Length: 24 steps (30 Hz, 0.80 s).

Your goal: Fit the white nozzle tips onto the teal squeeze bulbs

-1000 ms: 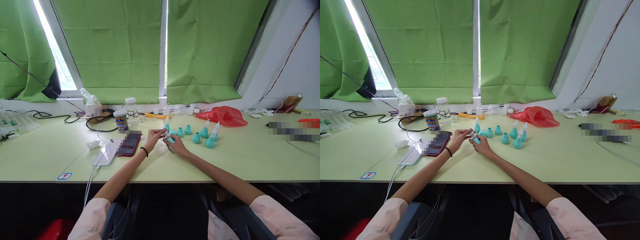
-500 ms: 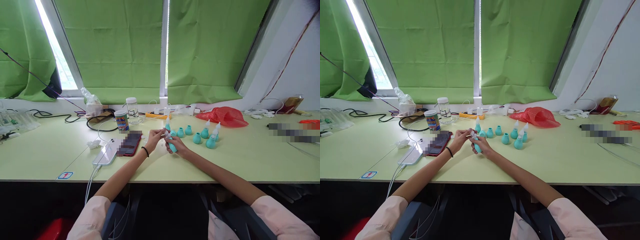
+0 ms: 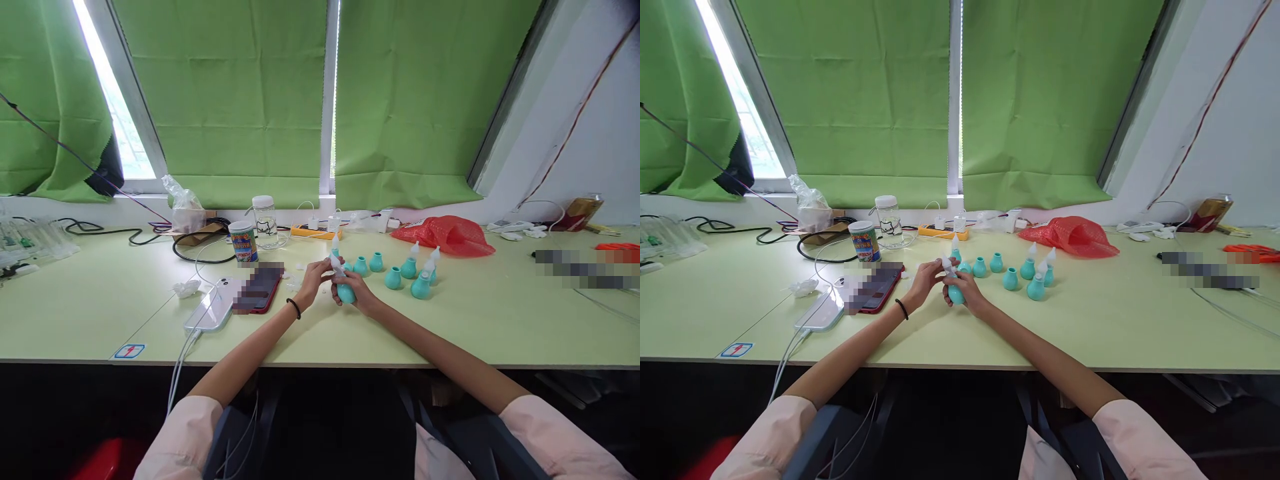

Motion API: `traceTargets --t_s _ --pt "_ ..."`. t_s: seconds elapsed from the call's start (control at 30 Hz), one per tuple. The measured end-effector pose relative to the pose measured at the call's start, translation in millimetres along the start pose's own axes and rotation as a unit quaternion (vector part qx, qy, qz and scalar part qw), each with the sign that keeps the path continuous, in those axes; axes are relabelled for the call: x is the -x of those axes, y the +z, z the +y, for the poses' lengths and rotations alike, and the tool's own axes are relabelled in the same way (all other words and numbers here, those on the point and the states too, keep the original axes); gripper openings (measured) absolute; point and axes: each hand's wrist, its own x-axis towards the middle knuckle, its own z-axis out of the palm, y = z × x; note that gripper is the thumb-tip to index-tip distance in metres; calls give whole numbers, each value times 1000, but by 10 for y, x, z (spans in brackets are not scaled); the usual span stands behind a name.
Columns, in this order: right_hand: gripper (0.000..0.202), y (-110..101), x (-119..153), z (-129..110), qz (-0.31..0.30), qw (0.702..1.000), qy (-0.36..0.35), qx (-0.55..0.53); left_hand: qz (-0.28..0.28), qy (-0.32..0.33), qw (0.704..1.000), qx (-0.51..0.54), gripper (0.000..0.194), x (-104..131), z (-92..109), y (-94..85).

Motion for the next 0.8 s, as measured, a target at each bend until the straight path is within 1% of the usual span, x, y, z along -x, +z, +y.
traceTargets --t_s 0.17,0.23,0.33,0.43,0.5,0.6,0.73,0.8 --pt "18 -14 -2 12 -41 999 28 -21 -22 1 1000 1 33 19 58 -12" --pt "19 -16 0 2 -40 999 27 -12 -24 4 1000 -3 32 23 67 -3" --pt "22 -16 -2 -25 -8 1000 8 25 -16 17 1000 -12 32 24 75 10" --pt "25 -28 -16 -43 40 994 -48 85 -14 23 999 -27 32 24 91 21" --pt "26 -44 -31 -41 67 985 -91 128 -22 29 999 -37 32 24 104 27" --pt "24 -71 -51 -27 89 969 -134 190 -25 51 997 -57 30 17 108 26" --pt "20 -107 -56 -35 102 933 -179 294 4 89 990 -113 25 -13 74 -2" --pt "18 -140 -54 -65 122 910 -198 343 18 102 984 -144 24 -32 64 -25"
